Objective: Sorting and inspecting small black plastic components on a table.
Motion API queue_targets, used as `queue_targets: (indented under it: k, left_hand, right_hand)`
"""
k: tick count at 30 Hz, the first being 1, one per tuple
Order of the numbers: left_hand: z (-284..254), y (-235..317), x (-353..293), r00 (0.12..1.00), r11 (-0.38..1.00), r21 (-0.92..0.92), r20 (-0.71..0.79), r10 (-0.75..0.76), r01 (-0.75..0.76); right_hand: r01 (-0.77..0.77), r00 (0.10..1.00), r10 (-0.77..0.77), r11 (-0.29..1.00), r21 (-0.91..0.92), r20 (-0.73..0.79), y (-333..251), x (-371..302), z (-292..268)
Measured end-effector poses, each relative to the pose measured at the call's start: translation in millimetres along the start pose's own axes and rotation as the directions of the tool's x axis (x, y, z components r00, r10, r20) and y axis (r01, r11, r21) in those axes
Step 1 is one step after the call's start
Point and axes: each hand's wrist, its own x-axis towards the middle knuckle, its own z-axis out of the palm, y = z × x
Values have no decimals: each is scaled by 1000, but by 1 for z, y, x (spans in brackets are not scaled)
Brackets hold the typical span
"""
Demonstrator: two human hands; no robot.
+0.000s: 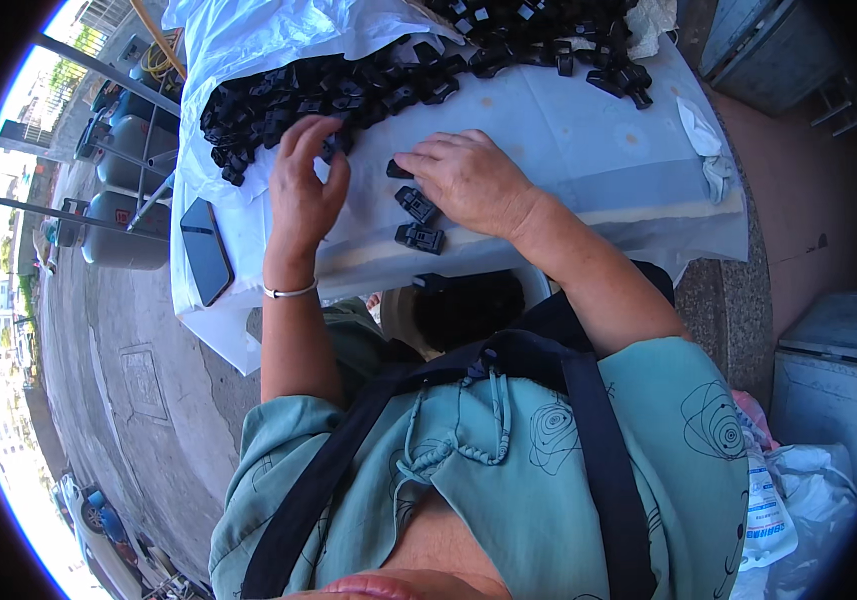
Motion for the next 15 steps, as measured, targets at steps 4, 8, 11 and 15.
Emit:
queue_targets:
  k: [4, 8, 11, 15]
  left_hand:
    - [12, -17, 9, 993, 976, 218, -112, 28, -3]
    - [15, -6, 8, 997, 985, 162, -58, -56, 65]
    - [24, 21, 4, 980, 962, -207, 120, -156, 179]
    - [28, 20, 0, 992, 997, 24, 102, -69, 67]
  right_hand:
    - [-37, 999, 37, 999, -23, -1, 0, -1, 3]
    - [-221, 963, 253, 940, 261, -94, 28, 10, -6]
    - [-301, 940, 271, 944, -131, -208, 54, 22, -1]
    - [-265, 963, 241, 927, -265, -119, 49, 25, 5]
